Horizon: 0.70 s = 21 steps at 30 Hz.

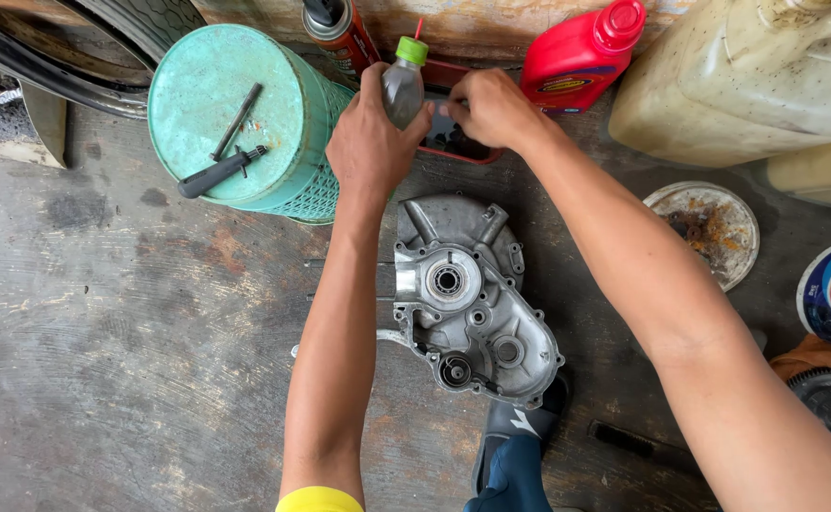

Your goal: The person pours liquid from a bottle into a red container, then wipes their hands with a cloth. They then pick up a metal engine casing and begin assembling it with other parts, fitting pieces together by hand.

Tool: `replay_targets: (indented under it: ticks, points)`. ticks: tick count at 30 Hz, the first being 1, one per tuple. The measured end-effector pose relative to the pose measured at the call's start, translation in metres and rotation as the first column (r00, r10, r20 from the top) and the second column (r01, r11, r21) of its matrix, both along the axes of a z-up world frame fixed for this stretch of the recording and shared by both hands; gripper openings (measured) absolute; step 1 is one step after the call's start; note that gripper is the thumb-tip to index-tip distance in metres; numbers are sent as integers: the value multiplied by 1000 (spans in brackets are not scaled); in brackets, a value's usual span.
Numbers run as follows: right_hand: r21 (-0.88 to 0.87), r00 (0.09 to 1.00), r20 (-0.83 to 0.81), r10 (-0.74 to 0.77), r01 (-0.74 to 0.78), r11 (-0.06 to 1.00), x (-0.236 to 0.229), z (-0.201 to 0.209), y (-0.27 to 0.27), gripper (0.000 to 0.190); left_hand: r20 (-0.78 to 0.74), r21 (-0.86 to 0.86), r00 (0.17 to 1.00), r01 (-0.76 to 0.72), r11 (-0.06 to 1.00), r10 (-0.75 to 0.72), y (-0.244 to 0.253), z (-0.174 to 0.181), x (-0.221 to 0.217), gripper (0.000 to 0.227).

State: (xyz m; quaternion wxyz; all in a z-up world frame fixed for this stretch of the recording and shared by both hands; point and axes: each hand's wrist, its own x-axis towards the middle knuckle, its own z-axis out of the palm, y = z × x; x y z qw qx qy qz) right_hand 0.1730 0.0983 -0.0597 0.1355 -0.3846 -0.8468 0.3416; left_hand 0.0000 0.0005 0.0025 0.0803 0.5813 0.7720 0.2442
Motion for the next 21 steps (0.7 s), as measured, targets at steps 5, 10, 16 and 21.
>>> replay_targets:
  ticks: [5, 10, 16, 21]
  points:
    - [83, 996, -22, 89, -87, 993, 8, -8, -7, 19, 119, -59, 993, -16, 998, 23, 0, 3, 2, 67]
    - [521, 983, 164, 83, -158, 839, 8, -10, -29, 42, 202, 64, 979, -6, 998, -7, -6, 9, 3, 69]
    - [461, 938, 327, 115, -264, 847, 18, -13, -54, 70, 332, 226, 943, -54, 973, -25, -7, 17, 1, 69]
    - [542, 988, 156, 20, -102, 834, 16, 12, -63, 57, 356, 321, 927, 2, 947, -123, -8, 11, -2, 72]
